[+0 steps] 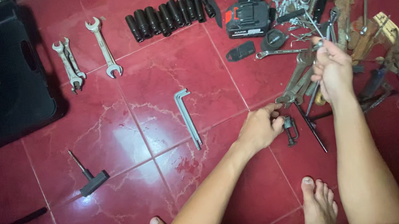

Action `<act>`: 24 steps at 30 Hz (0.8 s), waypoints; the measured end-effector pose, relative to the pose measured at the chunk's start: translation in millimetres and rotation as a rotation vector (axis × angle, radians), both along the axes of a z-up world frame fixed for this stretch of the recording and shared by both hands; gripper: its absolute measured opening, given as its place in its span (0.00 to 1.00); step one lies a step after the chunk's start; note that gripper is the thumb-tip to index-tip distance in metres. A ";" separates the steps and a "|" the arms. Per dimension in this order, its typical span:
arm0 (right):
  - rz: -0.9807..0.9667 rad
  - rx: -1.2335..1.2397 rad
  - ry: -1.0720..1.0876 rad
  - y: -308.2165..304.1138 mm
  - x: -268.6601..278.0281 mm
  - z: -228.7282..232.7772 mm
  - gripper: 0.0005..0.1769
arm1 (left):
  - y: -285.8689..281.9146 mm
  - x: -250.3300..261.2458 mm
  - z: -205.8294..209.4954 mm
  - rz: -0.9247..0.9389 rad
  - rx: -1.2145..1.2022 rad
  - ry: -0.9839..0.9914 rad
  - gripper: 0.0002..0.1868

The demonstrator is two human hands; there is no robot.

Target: The person kneels on a red tiled floor and sorts a pile of hand tools, picking up wrenches, sockets, hex keys, pliers and a cordless drill one at a time and arranging them into neat groups on the floor next to an open black toolbox case.

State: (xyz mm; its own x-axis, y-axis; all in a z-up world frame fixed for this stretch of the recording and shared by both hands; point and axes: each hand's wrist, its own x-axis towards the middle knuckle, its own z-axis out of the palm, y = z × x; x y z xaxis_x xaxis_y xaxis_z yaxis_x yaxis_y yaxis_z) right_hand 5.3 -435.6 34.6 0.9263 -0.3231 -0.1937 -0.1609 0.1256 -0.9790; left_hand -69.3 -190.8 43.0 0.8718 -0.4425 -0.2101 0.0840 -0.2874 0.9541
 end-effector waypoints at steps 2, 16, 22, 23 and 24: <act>0.201 0.310 -0.054 -0.8 -4.9 11.8 0.17 | -2.1 0.1 -0.1 0.013 0.007 -0.015 0.24; -0.101 0.228 -0.299 6.8 14.4 51.7 0.16 | 4.7 18.0 19.4 0.045 -0.145 -0.051 0.22; -0.009 0.636 -0.037 132.8 17.5 75.0 0.19 | 40.6 41.4 72.9 0.130 0.057 -0.031 0.14; -0.005 0.670 0.000 153.6 14.0 82.6 0.20 | 49.7 46.4 82.8 0.166 0.127 0.041 0.13; 0.101 0.599 0.032 172.3 9.6 90.8 0.20 | 66.1 51.4 91.6 0.205 0.075 0.075 0.13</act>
State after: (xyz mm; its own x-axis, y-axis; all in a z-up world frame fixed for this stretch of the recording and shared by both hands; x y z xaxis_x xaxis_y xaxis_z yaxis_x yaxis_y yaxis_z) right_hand 14.9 -263.3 125.4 0.9373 -0.0602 -0.3433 -0.2291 0.6358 -0.7371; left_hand -17.9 -124.7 134.6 0.9224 -0.2390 -0.3035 0.2180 -0.3266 0.9197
